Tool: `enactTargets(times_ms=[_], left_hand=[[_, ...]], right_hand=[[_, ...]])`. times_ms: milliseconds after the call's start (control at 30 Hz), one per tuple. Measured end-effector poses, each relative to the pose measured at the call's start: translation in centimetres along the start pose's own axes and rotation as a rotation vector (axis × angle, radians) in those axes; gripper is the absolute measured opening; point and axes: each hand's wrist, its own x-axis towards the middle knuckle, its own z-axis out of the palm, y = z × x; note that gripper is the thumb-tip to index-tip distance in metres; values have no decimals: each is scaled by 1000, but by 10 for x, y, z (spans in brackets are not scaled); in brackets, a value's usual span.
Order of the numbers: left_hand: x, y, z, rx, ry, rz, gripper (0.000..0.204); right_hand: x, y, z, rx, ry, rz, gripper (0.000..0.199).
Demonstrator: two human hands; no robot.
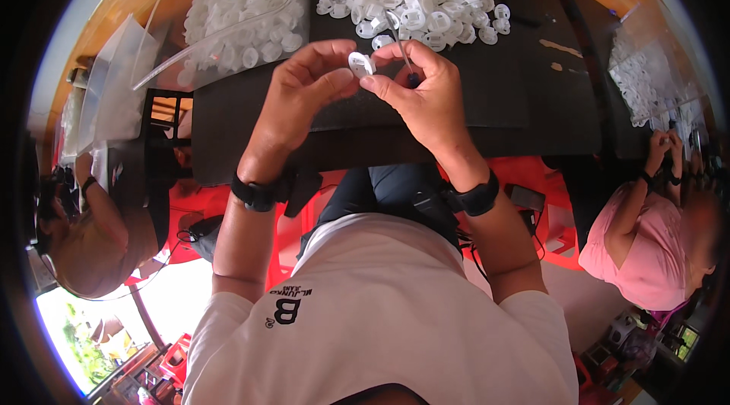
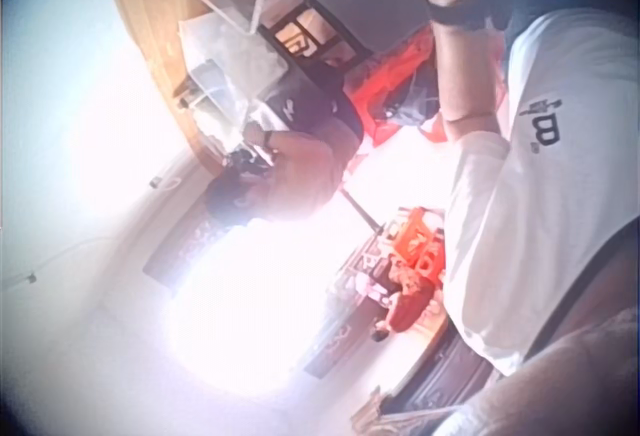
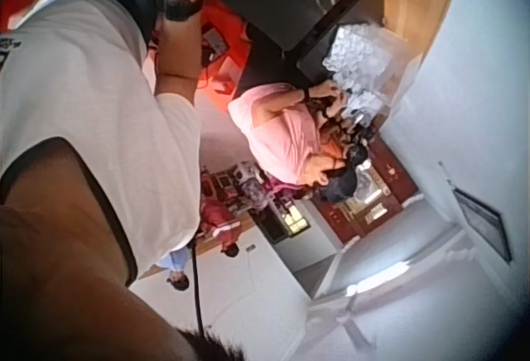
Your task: Cleaning residue or flash from small white plastic caps using a hand-held tool.
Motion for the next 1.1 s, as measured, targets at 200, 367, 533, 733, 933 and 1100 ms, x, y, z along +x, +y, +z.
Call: enactTargets(times_ms=[200,367,533,733,933,1100], left_hand=[[-4,-8,4,-174,4,-95,31],[0,-11,8,-137,36,-39,28],[2,-10,7,-100,33,-49,27],[4,-11,6,-70,40,-64,24],[5,-9,7,11,59,-58,24],[4,-5,8,95,55,-24,23]], right_hand=[[-6,10,9,-88,62,-117,28],[-5,12,17,-120,119,-208,28],[-5,14,19,-130,139,-229,28],[-5,15,21,-143,147,-267,27],[-5,14,22,-192,166,-298,28],[-5,10,22,-214,181,-345,26]])
